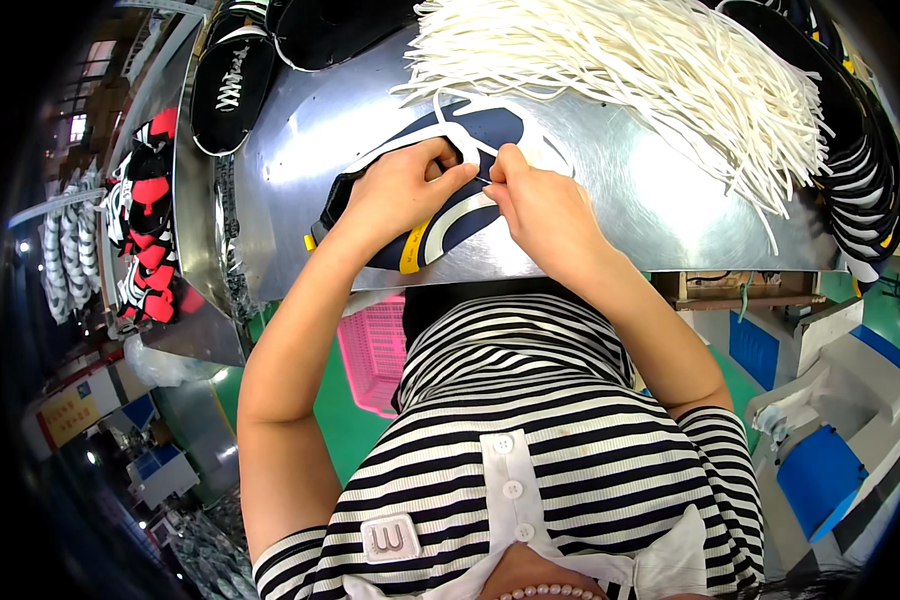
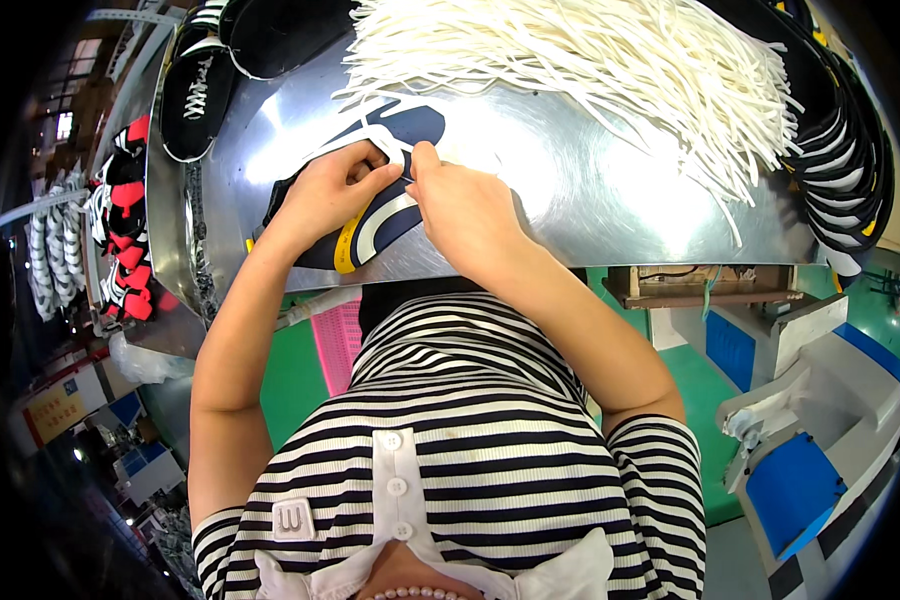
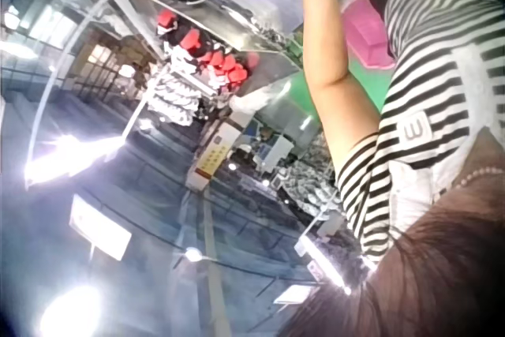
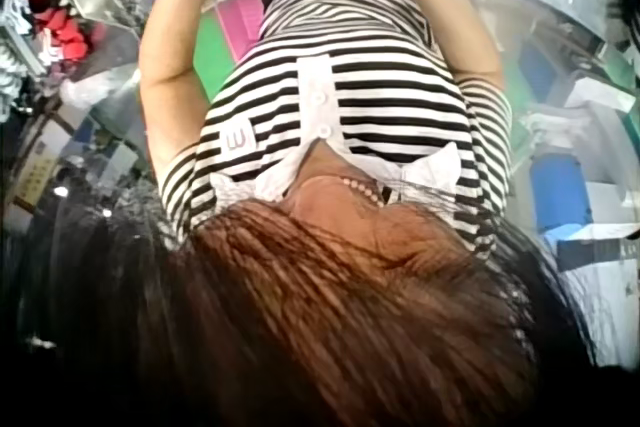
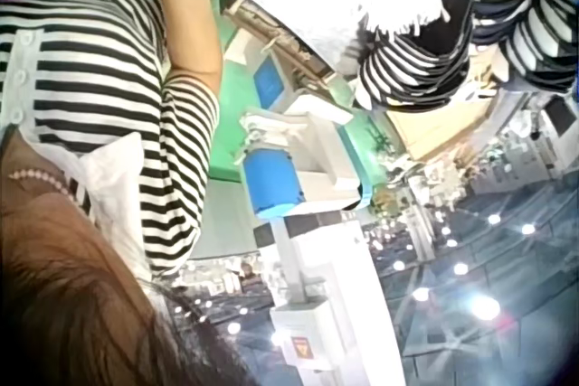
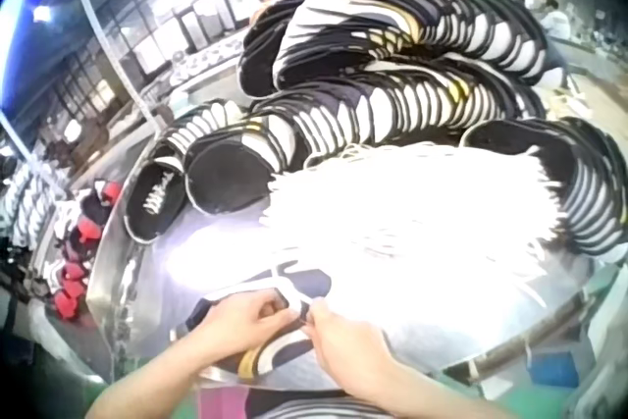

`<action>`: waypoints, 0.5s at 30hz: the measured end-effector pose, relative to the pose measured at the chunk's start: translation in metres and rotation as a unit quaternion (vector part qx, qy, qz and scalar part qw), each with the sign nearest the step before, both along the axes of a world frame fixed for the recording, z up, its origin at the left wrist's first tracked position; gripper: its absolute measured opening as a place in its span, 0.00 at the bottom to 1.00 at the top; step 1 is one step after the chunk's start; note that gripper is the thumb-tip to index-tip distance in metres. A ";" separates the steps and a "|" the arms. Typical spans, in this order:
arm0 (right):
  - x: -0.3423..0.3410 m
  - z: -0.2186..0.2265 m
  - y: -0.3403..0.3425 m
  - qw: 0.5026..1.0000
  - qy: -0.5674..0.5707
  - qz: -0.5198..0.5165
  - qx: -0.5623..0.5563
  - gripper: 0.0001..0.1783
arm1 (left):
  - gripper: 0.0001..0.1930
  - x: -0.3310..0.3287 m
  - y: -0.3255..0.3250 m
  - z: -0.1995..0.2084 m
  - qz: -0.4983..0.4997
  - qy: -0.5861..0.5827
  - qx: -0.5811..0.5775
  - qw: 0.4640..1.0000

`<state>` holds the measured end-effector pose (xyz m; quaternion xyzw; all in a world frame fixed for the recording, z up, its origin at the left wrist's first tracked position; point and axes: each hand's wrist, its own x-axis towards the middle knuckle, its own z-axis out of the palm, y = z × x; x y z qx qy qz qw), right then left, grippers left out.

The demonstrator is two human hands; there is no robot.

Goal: The person laces white cords through the eyelets of a blue and white shoe upper. The person handles several shoe uppers one at a time, threading the lace through multiple points on each upper before placing it back on the metal table.

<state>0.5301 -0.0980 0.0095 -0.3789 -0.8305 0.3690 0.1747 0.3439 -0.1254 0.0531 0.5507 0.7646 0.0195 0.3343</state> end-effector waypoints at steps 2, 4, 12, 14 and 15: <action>0.001 -0.004 0.000 1.000 0.007 -0.003 0.009 0.13 | 0.28 -0.005 -0.001 -0.007 0.007 -0.076 0.015 0.997; 0.002 -0.006 0.002 1.000 0.004 -0.003 0.009 0.13 | 0.29 -0.003 -0.001 -0.009 0.070 -0.132 0.030 0.988; 0.000 -0.007 0.003 1.000 -0.001 0.002 0.014 0.13 | 0.28 -0.005 0.003 -0.014 0.060 -0.062 0.044 0.995; 0.000 -0.007 0.003 1.000 0.002 -0.008 0.001 0.13 | 0.25 -0.006 0.001 -0.015 0.043 -0.057 0.043 0.997; 0.000 -0.006 0.003 1.000 0.003 -0.013 -0.006 0.12 | 0.23 -0.007 -0.001 -0.018 0.056 -0.098 0.063 0.992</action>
